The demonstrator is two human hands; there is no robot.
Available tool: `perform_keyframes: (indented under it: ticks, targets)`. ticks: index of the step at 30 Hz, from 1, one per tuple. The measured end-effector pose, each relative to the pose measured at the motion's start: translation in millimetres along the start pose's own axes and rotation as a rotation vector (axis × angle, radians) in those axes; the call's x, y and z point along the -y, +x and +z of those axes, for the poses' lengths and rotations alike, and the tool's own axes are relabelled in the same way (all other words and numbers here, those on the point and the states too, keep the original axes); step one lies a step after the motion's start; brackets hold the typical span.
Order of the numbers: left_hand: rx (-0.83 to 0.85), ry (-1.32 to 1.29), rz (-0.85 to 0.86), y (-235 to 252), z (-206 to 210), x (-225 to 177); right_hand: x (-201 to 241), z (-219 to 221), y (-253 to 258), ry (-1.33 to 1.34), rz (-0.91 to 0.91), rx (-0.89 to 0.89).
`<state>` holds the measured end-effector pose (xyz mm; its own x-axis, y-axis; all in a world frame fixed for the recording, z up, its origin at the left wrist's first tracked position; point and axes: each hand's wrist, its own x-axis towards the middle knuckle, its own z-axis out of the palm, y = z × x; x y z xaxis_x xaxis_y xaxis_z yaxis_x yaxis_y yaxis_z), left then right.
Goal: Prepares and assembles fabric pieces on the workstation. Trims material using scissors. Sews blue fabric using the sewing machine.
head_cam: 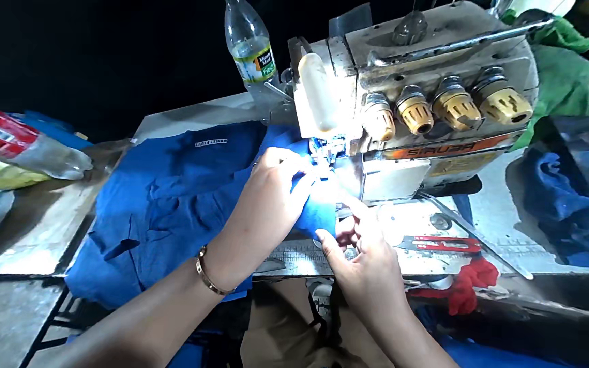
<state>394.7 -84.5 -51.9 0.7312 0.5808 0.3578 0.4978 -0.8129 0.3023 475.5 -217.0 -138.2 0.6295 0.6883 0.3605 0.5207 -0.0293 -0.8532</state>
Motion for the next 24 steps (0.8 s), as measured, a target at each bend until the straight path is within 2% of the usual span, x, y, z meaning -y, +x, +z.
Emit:
perform_keyframes:
  ticks: [14,18,21,24]
  targets:
    - [-0.015,-0.018,-0.010,-1,4,0,1,2,0,0.029,0.013,-0.010]
    - [-0.038,-0.021,0.011,-3,6,3,4,1,-4,0.197,0.139,-0.034]
    - [-0.068,-0.033,0.022,-11,7,3,5,-8,-3,0.368,0.297,0.047]
    - [-0.151,-0.054,0.090,-30,16,8,2,-14,2,0.538,0.371,0.146]
